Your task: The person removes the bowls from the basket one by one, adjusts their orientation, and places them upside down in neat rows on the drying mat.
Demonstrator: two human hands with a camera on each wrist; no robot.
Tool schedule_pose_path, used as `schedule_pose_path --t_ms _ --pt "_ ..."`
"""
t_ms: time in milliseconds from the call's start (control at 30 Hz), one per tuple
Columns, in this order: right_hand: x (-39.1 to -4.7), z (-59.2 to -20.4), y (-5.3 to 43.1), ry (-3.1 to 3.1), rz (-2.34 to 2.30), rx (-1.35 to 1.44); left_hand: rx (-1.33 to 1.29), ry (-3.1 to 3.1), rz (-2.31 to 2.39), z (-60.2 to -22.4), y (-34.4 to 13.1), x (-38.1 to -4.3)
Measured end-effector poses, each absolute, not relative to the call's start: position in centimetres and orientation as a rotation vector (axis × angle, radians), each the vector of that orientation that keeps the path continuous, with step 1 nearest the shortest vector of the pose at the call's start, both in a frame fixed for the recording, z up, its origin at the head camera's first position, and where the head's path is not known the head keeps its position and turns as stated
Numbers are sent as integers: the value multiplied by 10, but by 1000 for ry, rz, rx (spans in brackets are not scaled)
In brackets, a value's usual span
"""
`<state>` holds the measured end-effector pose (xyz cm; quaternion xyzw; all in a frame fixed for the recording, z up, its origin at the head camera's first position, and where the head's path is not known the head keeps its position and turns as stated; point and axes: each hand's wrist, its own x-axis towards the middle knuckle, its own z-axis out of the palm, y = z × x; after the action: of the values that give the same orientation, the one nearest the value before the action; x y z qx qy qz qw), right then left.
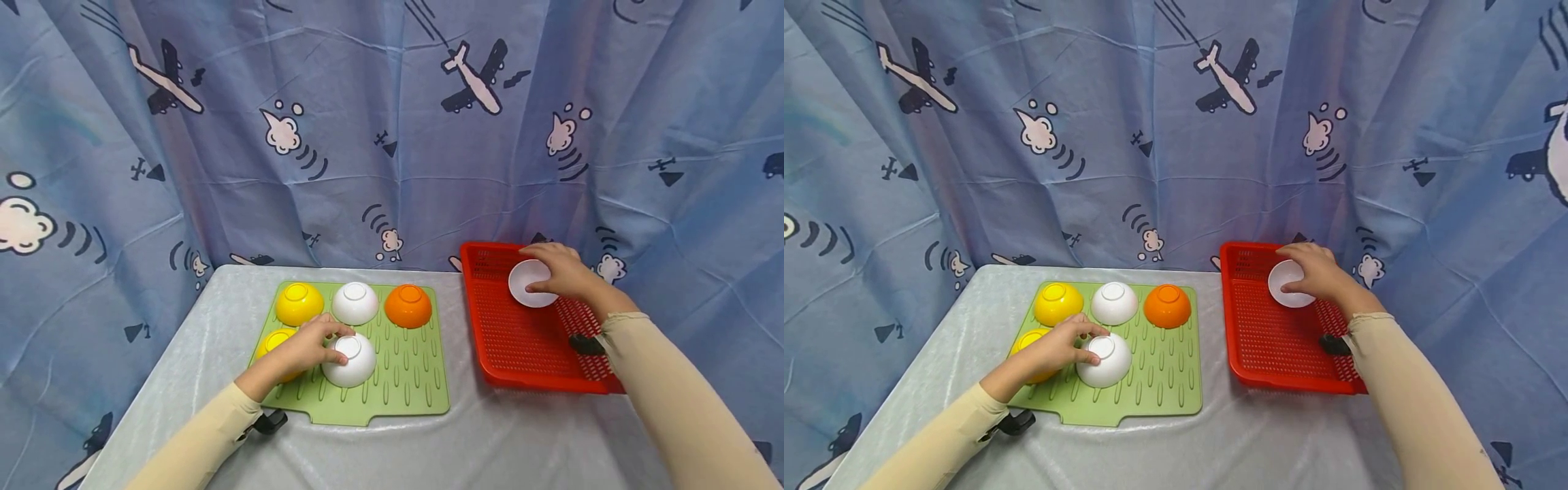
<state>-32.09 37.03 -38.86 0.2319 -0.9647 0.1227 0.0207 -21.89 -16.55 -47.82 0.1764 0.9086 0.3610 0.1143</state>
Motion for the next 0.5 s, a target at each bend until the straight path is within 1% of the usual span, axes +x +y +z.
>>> schedule_pose_path --t_ms 267,500 --pt "-340 -410 393 -3057 239 689 547 2658 1066 -479 -167 -218" --pt "-344 -419 403 -3102 210 656 555 2660 1075 -481 -169 -219"
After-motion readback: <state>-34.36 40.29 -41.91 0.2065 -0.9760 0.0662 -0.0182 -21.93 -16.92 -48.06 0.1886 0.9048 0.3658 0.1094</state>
